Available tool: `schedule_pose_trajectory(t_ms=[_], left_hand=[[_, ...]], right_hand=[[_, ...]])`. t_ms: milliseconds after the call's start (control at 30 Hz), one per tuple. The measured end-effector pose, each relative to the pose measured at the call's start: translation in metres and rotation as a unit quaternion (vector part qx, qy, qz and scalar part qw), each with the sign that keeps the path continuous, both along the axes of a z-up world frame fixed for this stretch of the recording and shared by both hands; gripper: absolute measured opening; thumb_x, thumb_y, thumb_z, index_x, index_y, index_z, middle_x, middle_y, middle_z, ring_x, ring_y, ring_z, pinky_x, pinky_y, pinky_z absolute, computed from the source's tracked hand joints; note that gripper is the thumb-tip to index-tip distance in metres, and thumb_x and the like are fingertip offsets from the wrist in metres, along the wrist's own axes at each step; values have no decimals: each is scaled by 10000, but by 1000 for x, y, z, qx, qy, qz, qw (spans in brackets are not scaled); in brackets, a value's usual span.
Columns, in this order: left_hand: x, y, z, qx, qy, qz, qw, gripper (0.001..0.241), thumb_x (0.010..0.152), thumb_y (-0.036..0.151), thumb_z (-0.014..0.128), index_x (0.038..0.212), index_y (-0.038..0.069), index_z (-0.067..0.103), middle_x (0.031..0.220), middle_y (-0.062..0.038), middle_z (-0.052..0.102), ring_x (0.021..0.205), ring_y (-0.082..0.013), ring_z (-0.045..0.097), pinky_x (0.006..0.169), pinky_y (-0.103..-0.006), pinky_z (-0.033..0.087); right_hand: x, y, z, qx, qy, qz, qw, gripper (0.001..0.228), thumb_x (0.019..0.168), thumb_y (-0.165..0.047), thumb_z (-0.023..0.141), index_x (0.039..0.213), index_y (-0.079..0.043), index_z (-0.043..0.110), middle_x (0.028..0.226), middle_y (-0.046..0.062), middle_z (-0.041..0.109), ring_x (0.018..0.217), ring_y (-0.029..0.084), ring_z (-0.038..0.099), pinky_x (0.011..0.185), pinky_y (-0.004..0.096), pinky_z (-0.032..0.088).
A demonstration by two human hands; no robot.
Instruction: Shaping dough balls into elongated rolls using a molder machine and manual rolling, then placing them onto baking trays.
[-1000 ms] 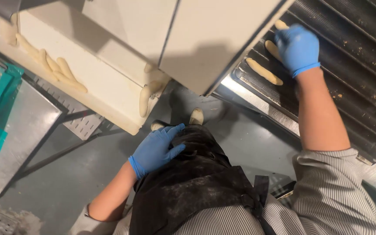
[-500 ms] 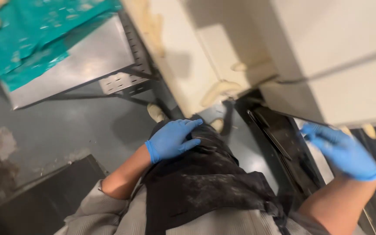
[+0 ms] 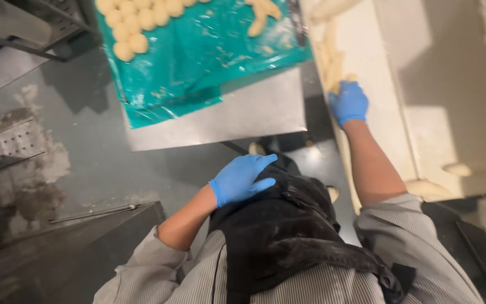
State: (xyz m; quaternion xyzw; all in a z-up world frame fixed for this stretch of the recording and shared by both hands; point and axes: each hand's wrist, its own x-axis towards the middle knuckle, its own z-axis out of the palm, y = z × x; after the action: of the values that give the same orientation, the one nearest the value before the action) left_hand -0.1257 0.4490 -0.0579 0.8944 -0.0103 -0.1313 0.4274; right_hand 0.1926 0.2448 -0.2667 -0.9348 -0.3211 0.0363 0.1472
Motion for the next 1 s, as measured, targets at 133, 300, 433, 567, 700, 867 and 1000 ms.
schedule_pose_trajectory(t_ms=[133,300,433,567,700,867,1000], left_hand=[[-13,52,-15,-8,-58,6,998,587,962,373,656,1412,15,535,1176,-244,681,1048,-432,647,925,-489,509],[-10,88,-19,-34,-32,28,999,600,967,365,653,1433,11,524,1161,-243,677,1041,-424,639,925,-489,500],[-14,96,-34,-48,-44,60,996,573,958,366,667,1399,18,549,1128,-225,683,1039,-412,645,917,-478,506],[2,100,-51,-96,-57,90,990,526,948,347,665,1361,34,577,1113,-194,694,1024,-384,659,903,-464,515],[48,99,-95,-91,-92,150,980,426,953,310,650,1307,77,614,1090,-159,711,1003,-354,670,895,-456,521],[126,121,-162,133,-167,194,958,394,912,238,635,1279,97,604,1336,-133,603,1273,-341,568,1095,-468,431],[97,95,-215,267,-189,123,937,596,879,239,616,1419,-1,541,1511,-178,481,1462,-349,407,1227,-505,296]], right_hand=[[-9,-2,0,-53,-31,-32,998,230,935,-264,748,1032,-64,689,1021,218,667,912,408,660,767,525,548],[-38,-51,18,205,107,-124,965,194,878,-63,735,1022,-11,616,1007,145,627,898,257,646,788,407,545],[-58,-47,77,312,104,-159,931,291,1024,-72,729,1209,10,520,1086,78,591,968,139,561,890,293,503],[-89,43,122,314,127,-73,938,573,940,-119,791,1420,18,510,1272,85,601,1109,140,600,938,287,517],[-107,135,96,312,344,-85,882,456,874,-94,776,1292,-23,610,1085,64,665,947,143,619,764,299,526],[-95,182,3,187,116,10,975,206,966,-92,655,1164,-35,653,1115,162,712,1118,332,667,1014,427,517],[-131,192,44,262,102,104,954,429,1009,-148,597,1383,53,539,1349,290,593,1268,450,558,1108,465,435]])
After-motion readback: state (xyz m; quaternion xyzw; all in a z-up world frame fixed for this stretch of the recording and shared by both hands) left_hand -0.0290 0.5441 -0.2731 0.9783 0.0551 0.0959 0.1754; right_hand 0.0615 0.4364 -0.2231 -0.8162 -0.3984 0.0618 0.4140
